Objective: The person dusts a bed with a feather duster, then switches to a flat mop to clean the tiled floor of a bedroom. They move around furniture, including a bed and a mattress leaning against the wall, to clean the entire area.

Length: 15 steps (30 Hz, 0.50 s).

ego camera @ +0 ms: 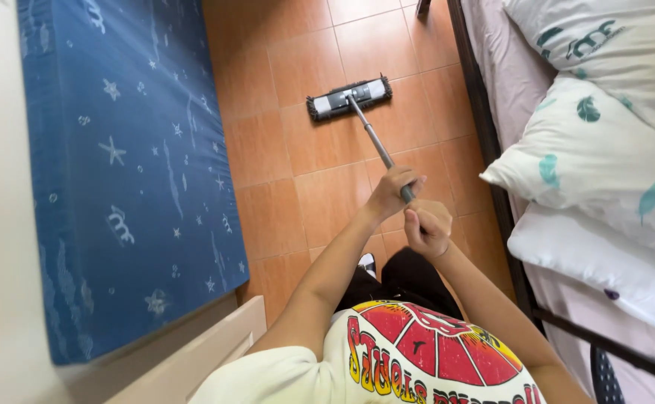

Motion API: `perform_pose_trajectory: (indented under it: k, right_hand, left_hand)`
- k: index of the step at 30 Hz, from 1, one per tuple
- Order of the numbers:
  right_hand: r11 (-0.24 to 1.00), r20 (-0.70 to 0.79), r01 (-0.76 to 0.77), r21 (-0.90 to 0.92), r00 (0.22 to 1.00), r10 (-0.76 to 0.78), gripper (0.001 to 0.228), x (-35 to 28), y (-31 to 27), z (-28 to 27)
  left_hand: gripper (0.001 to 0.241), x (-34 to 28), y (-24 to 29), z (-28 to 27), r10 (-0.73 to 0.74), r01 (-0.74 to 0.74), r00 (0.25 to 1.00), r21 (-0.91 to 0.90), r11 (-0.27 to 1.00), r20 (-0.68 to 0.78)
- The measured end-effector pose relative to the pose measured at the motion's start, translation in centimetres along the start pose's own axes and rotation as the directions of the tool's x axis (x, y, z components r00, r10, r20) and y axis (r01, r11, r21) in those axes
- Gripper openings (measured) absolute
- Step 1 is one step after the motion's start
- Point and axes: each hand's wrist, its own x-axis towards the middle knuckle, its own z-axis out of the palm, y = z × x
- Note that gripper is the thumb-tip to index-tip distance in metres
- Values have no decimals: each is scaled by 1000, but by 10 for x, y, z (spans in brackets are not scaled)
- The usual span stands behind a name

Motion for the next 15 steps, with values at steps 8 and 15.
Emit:
perform_pose_trajectory:
  k: [8, 15]
  right_hand:
    - [998, 56, 25, 64, 998, -28, 26, 79, 157, 16]
    - [995, 150, 55, 80, 986, -67, 29, 196, 299, 9]
  left_hand:
    - [30, 106, -139, 9, -16, 14, 1000, 145, 989, 11]
    - [39, 251, -246, 9, -120, 105, 992, 242, 964, 48]
